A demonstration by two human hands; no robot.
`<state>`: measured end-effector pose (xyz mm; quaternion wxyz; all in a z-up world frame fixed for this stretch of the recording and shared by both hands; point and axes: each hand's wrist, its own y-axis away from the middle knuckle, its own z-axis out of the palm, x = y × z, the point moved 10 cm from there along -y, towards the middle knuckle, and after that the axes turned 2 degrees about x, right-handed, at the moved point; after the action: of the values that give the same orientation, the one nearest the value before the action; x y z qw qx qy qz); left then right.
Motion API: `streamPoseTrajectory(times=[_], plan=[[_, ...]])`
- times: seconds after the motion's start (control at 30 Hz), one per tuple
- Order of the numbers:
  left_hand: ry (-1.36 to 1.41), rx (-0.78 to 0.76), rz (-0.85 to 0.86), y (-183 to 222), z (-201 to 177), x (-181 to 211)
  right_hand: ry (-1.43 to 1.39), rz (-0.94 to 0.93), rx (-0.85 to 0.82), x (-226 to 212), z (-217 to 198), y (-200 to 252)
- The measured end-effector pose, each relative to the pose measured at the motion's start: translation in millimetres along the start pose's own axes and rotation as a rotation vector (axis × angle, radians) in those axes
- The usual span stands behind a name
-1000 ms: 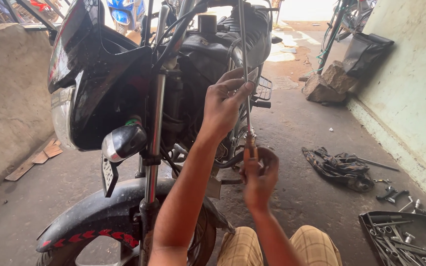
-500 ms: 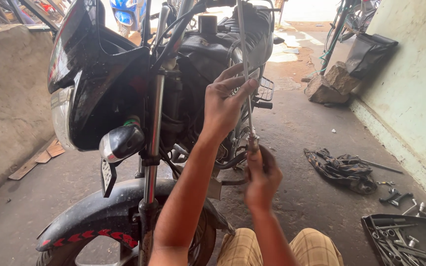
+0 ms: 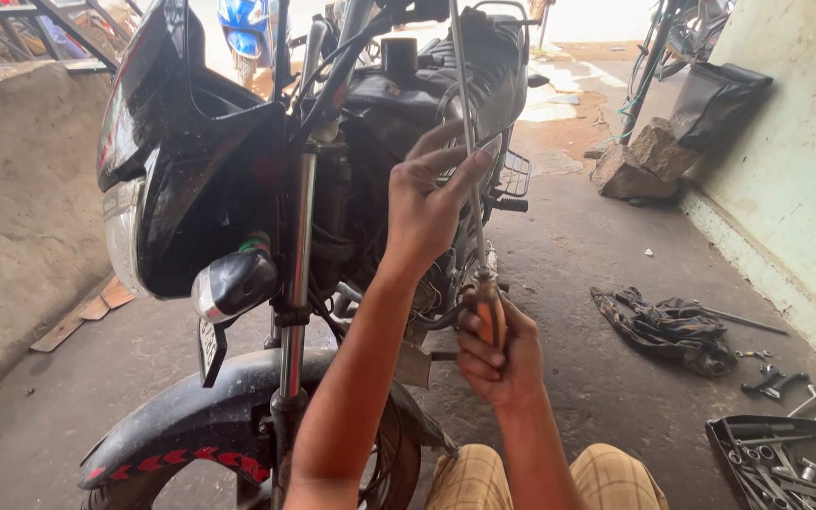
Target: Repairing and reassembling motorcycle handlebar components including the throttle and brake lever assembly.
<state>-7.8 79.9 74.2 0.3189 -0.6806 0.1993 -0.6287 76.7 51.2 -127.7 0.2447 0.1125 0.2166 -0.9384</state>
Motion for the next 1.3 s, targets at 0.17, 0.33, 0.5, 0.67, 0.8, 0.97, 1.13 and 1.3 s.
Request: streamPoseTrajectory(times=[0.17,0.33,0.5,0.67,0.8,0.97,1.13,1.3], plan=[[-0.096,0.100,0.119,-5,-8,8,1.092,-0.710,0.477,-39,7,37],[-0.146,0.059,0.117,-3,-4,-3,1.314,-0.957,0.551,-58,14,46],[0.131,-0.283,0.021,6,19,-21,0.778,-0.422,0.470,-41,-11,21],[0.202,-0.164,0.004,1,10,-39,1.134,-0.770,0.376,-33,0,49],[0.202,-0.100,-0.020,1,9,-42,1.222,-0.928,0.377,-24,-2,59],[0.233,-0.095,-0.007,-5,10,-38,0.007,-0.275,-0.032,19,-84,38],[0.246,-0.082,0.026,-7,10,-33,0.181,-0.372,0.092,13,-26,45],[0.235,-0.028,0.066,-7,7,-28,0.841,-0.832,0.439,-13,-30,82]])
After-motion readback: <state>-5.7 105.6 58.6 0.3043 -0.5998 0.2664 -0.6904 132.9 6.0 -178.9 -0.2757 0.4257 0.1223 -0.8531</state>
